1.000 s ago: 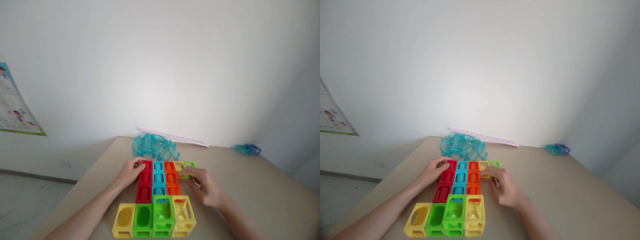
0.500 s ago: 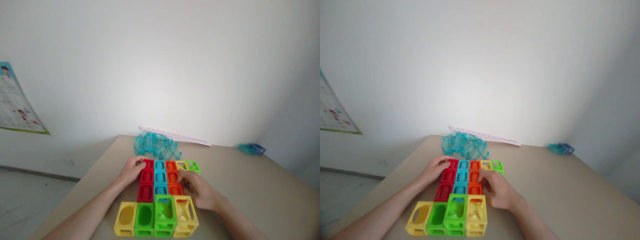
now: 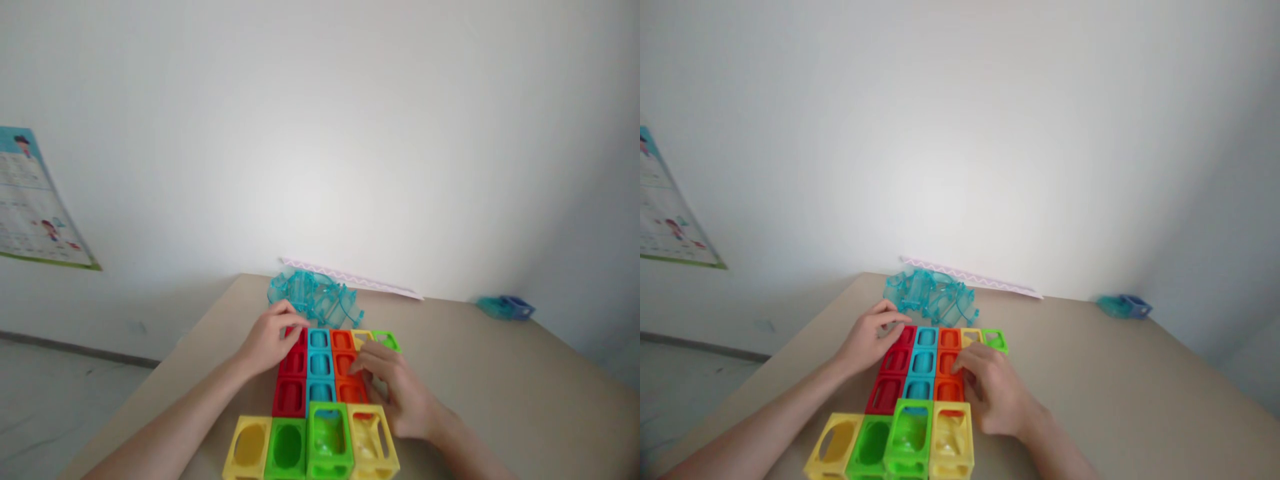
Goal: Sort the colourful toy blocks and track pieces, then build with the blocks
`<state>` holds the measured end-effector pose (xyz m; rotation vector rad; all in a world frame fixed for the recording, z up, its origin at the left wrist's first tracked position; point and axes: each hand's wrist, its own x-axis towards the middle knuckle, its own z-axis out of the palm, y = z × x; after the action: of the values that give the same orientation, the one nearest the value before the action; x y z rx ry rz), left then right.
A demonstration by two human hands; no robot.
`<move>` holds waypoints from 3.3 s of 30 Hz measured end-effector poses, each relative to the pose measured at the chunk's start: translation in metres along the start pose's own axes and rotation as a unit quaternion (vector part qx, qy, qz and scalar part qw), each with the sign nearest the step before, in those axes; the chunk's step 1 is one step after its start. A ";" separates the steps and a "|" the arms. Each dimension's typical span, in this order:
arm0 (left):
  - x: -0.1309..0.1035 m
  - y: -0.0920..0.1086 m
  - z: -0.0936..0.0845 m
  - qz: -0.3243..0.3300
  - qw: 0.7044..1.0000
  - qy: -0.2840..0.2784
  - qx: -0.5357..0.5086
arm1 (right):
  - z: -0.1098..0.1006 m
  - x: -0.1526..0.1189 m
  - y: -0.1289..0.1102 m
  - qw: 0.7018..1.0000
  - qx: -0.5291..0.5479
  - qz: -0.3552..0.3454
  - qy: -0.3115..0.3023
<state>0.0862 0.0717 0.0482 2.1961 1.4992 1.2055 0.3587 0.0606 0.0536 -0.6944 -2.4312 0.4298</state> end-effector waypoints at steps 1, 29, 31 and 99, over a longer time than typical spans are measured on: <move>0.006 0.004 0.000 0.043 0.999 -0.032 -0.006 | -0.001 0.001 -0.002 1.000 0.004 -0.011 0.006; 0.074 0.015 0.050 0.169 0.930 -0.312 -0.099 | 0.006 0.014 -0.019 0.990 0.122 -0.004 -0.065; 0.073 0.015 0.050 0.155 0.931 -0.316 -0.096 | 0.006 0.014 -0.019 0.990 0.124 -0.001 -0.064; 0.072 0.013 0.043 0.199 0.916 -0.346 -0.036 | 0.023 0.023 -0.046 0.992 -0.027 -0.049 -0.116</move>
<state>0.1367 0.1377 0.0643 2.5527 0.7344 0.4362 0.3108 0.0331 0.0658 -0.5718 -2.6915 0.4275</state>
